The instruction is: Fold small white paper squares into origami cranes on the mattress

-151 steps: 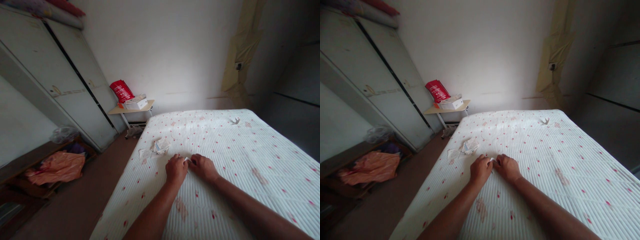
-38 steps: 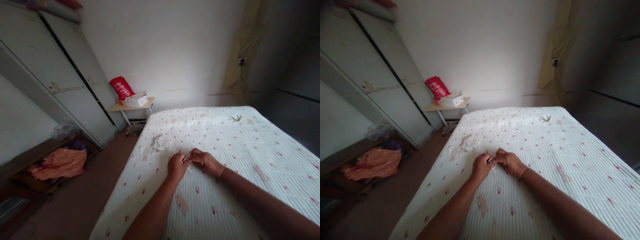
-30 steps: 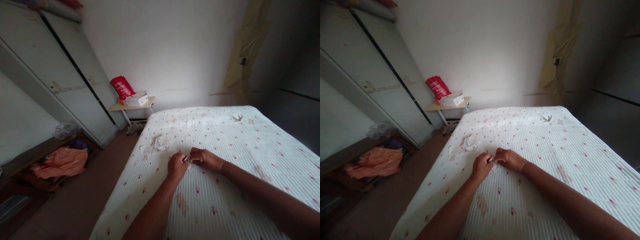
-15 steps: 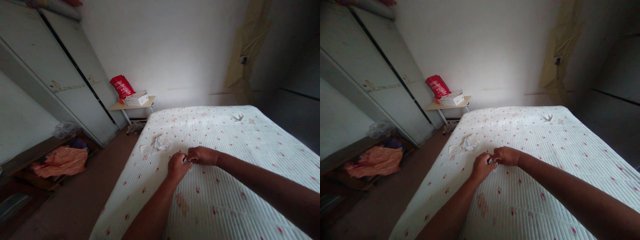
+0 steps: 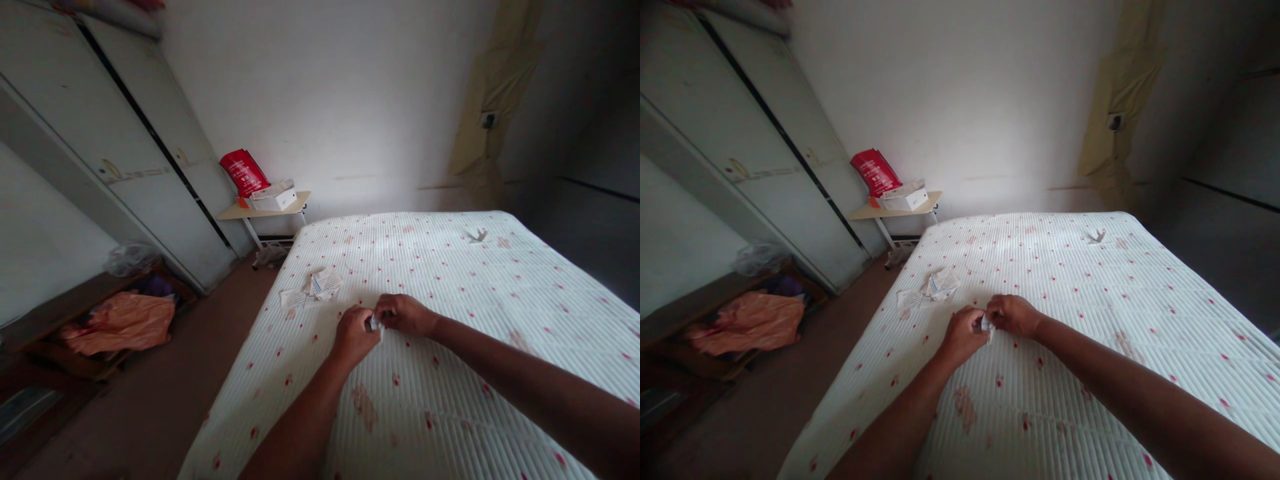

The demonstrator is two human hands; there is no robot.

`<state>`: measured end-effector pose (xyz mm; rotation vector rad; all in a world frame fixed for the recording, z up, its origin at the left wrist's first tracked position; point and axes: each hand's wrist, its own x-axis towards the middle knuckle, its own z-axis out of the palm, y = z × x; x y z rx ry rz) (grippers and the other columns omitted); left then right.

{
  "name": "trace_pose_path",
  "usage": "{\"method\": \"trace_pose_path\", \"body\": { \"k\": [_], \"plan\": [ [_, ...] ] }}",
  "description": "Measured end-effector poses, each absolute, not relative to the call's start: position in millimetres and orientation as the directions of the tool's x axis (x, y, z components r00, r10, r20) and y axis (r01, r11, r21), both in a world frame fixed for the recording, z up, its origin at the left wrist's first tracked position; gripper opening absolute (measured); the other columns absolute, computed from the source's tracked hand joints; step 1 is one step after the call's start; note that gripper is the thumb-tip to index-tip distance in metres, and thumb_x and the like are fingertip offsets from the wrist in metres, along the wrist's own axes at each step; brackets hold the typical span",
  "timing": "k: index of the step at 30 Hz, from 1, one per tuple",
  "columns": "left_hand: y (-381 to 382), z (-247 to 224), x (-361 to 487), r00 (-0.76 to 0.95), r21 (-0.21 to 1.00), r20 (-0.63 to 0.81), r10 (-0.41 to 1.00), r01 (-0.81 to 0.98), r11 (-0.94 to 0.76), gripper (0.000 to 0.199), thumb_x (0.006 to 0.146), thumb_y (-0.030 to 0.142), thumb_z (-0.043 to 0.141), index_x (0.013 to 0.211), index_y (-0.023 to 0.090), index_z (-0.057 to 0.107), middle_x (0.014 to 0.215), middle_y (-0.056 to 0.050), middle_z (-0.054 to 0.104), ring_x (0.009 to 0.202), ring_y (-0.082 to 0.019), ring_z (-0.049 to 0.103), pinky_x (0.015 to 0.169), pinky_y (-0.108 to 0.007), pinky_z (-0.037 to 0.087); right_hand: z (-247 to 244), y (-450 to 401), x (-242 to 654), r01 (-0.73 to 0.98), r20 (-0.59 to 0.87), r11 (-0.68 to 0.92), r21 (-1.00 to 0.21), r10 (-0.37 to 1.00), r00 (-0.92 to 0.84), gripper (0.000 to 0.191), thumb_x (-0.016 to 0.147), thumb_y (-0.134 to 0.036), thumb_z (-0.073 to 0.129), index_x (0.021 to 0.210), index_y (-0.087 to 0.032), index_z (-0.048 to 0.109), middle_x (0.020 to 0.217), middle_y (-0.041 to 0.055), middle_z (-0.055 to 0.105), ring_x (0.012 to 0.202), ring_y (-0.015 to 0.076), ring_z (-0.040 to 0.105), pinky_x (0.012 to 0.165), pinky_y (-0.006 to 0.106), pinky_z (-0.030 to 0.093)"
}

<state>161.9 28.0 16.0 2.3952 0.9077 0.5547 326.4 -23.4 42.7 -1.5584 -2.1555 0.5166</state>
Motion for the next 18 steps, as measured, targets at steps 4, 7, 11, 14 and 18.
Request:
{"method": "trace_pose_path", "body": {
  "k": [4, 7, 11, 14, 18],
  "plan": [
    [26, 16, 163, 0.675, 0.576, 0.187, 0.714, 0.514, -0.636, 0.012, 0.061, 0.011, 0.053, 0.069, 0.018, 0.059, 0.069, 0.001, 0.053, 0.071, -0.013, 0.050, 0.065, -0.022, 0.035, 40, -28, 322, 0.807, 0.129, 0.212, -0.551, 0.977, -0.169, 0.015, 0.068, -0.005, 0.052, 0.074, -0.017, 0.059, 0.079, 0.0004, 0.058, 0.068, 0.0110, 0.054, 0.062, 0.020, 0.038],
    [24, 18, 164, 0.655, 0.576, 0.206, 0.727, 0.520, -0.631, 0.010, 0.064, 0.012, 0.052, 0.068, 0.018, 0.058, 0.069, 0.001, 0.054, 0.071, -0.013, 0.050, 0.065, -0.022, 0.035, 38, -31, 319, 0.813, 0.122, 0.137, -0.566, 0.989, -0.083, 0.017, 0.067, -0.006, 0.052, 0.080, -0.019, 0.054, 0.076, -0.0009, 0.059, 0.064, 0.0104, 0.052, 0.058, 0.019, 0.036],
    [19, 19, 166, 0.617, 0.553, 0.201, 0.760, 0.569, -0.608, 0.005, 0.068, 0.016, 0.054, 0.068, 0.018, 0.059, 0.072, 0.000, 0.056, 0.075, -0.014, 0.052, 0.068, -0.023, 0.036, 34, -32, 318, 0.796, 0.087, 0.046, -0.603, 0.996, 0.008, 0.031, 0.069, -0.007, 0.054, 0.096, -0.019, 0.047, 0.074, -0.0016, 0.060, 0.061, 0.0102, 0.053, 0.056, 0.019, 0.035],
    [18, 18, 167, 0.599, 0.535, 0.192, 0.777, 0.600, -0.595, 0.002, 0.069, 0.019, 0.057, 0.069, 0.018, 0.060, 0.074, 0.000, 0.058, 0.076, -0.015, 0.053, 0.068, -0.023, 0.036, 32, -30, 317, 0.769, 0.081, 0.037, -0.638, 0.997, 0.020, 0.043, 0.068, -0.005, 0.054, 0.106, -0.020, 0.043, 0.074, -0.0026, 0.060, 0.061, 0.0101, 0.054, 0.056, 0.018, 0.035],
    [18, 17, 169, 0.593, 0.537, 0.202, 0.780, 0.599, -0.594, 0.004, 0.068, 0.018, 0.060, 0.072, 0.018, 0.061, 0.077, -0.001, 0.060, 0.077, -0.015, 0.054, 0.069, -0.023, 0.036, 32, -23, 317, 0.731, 0.002, -0.068, -0.679, 0.996, 0.093, 0.038, 0.062, -0.003, 0.055, 0.096, -0.018, 0.052, 0.066, -0.0034, 0.058, 0.057, 0.0099, 0.051, 0.053, 0.019, 0.033]
  ]
}}
